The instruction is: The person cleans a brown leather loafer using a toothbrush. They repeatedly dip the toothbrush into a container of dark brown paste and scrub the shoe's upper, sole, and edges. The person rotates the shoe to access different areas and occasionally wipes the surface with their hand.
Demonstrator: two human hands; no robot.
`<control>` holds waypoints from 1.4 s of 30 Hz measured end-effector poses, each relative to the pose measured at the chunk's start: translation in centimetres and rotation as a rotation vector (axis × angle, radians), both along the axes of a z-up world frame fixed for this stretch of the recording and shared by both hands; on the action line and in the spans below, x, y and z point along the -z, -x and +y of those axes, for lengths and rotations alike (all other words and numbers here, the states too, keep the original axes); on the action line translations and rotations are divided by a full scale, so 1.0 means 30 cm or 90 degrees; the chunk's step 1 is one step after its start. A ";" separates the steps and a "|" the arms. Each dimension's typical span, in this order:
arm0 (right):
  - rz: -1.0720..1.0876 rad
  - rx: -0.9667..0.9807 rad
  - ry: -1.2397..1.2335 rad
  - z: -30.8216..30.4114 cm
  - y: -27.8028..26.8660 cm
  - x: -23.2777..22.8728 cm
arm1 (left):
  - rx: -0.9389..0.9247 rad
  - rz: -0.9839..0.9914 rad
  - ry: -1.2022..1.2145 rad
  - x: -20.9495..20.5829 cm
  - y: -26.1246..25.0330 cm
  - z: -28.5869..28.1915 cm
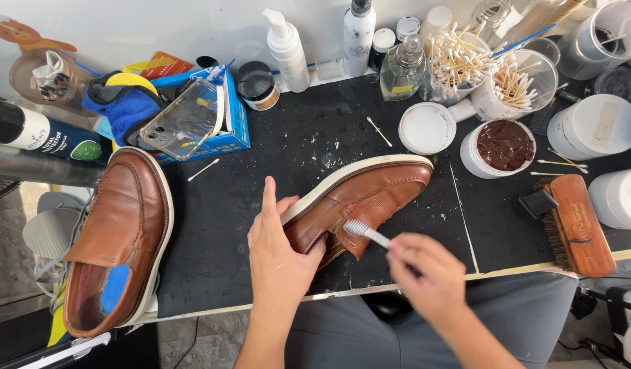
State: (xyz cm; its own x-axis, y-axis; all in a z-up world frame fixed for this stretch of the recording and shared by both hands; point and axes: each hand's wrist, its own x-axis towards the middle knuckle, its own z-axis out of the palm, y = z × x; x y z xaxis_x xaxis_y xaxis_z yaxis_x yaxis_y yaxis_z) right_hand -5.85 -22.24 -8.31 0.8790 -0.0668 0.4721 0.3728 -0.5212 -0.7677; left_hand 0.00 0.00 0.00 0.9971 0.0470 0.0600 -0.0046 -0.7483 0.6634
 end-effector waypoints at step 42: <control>0.027 -0.153 0.049 -0.108 -0.149 -0.110 | 0.005 -0.020 -0.009 -0.001 -0.026 0.004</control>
State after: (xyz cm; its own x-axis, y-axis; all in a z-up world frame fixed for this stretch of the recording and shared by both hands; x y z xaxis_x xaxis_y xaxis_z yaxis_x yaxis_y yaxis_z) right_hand -1.37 -25.47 -5.00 0.8846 0.1820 0.4294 0.4612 -0.4790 -0.7469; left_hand 0.77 0.13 0.03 0.9951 0.0385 0.0912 -0.0304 -0.7576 0.6520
